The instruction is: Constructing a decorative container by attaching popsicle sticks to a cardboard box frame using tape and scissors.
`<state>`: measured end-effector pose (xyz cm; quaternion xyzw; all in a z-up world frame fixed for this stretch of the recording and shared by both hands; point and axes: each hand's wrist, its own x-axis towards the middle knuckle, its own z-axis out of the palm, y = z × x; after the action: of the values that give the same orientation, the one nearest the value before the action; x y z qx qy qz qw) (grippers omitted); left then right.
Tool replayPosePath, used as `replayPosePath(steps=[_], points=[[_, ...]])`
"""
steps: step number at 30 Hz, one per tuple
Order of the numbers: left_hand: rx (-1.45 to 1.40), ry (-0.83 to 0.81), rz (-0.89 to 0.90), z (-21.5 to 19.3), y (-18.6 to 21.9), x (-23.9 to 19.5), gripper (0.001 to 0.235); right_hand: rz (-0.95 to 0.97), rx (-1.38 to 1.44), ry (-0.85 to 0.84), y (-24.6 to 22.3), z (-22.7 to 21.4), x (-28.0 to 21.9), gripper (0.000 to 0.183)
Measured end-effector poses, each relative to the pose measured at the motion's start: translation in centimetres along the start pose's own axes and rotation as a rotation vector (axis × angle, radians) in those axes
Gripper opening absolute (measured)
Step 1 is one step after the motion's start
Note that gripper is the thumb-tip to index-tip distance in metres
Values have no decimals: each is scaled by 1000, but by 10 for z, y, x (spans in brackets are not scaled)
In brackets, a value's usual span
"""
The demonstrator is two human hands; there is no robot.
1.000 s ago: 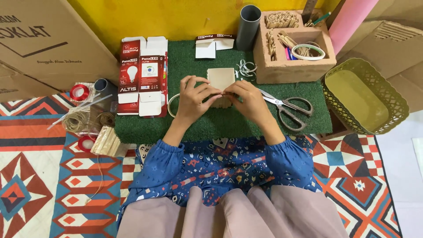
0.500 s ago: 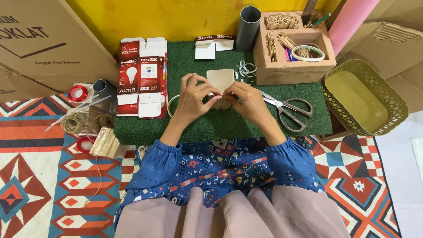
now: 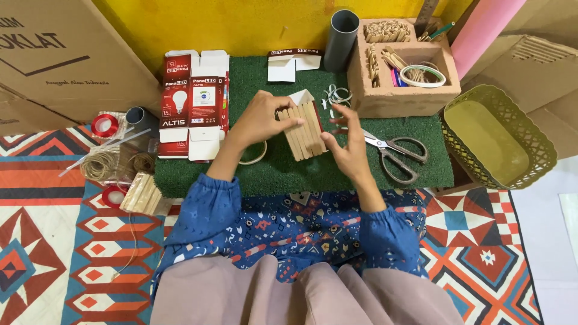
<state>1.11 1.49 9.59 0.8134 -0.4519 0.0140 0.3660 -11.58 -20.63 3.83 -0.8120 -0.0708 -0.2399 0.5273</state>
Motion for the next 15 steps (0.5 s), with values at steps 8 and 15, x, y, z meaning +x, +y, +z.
replayPosePath(steps=[8,15], points=[[-135,-146,-148,8,-26,23,32,283,72,12,7,34,-27,49],[-144,-218,-110,25,-28,35,35,243,112,140,60,50,-36,42]])
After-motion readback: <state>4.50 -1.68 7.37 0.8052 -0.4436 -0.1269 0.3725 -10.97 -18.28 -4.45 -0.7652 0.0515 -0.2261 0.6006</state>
